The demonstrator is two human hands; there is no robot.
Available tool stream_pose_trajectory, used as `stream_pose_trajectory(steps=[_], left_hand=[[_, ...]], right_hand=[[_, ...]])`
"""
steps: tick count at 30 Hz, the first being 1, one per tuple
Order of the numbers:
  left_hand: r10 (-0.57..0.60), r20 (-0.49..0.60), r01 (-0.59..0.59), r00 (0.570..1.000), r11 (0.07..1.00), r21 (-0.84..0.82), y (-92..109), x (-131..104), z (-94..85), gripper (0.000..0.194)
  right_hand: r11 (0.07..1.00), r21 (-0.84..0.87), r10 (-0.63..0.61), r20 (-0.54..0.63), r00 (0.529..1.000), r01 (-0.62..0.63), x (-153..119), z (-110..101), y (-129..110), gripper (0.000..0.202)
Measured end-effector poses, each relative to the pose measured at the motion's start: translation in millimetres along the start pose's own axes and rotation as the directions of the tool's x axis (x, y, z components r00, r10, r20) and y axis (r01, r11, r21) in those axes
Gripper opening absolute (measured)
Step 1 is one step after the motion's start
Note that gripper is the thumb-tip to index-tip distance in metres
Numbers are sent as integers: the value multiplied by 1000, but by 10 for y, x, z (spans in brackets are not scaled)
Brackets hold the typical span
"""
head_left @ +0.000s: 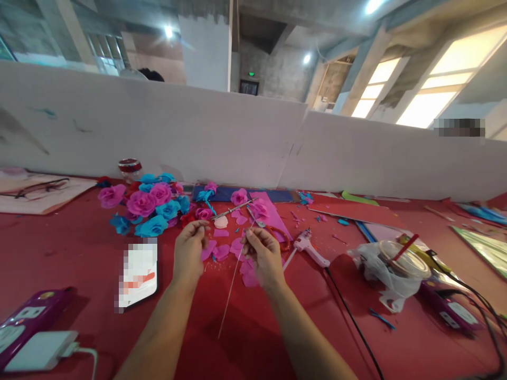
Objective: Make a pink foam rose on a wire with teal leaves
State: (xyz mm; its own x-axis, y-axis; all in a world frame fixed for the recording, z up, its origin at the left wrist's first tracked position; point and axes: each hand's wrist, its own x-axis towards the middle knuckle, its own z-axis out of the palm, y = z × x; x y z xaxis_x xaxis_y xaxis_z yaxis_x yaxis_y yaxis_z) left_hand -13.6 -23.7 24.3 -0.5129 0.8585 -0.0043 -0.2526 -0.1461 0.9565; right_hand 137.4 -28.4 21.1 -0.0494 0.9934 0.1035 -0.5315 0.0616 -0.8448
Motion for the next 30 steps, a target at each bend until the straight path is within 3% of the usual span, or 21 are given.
stream_pose_trajectory(steps=[5, 11, 17, 23, 30], left_hand=[[58, 121, -81, 991, 978, 195, -64, -57, 37, 11], [-5, 282, -15, 959, 997, 70, 15, -220, 153, 15], [-132, 409, 127, 903, 991, 41, -15, -301, 220, 26], [-258, 390, 322, 884, 941, -107, 55, -340, 223, 20], [-311, 328, 366, 892, 923, -120, 96, -352, 207, 23]], right_hand=[[970, 178, 158, 45, 986, -164, 31, -25, -35, 21], [938, 244, 219, 130, 967, -245, 58, -45, -20, 16], [936, 205, 244, 206, 948, -285, 9, -16, 23, 16], [949, 77, 281, 238, 930, -307, -48, 30, 94, 19], [970, -57, 244, 191, 951, -238, -75, 62, 108, 22]])
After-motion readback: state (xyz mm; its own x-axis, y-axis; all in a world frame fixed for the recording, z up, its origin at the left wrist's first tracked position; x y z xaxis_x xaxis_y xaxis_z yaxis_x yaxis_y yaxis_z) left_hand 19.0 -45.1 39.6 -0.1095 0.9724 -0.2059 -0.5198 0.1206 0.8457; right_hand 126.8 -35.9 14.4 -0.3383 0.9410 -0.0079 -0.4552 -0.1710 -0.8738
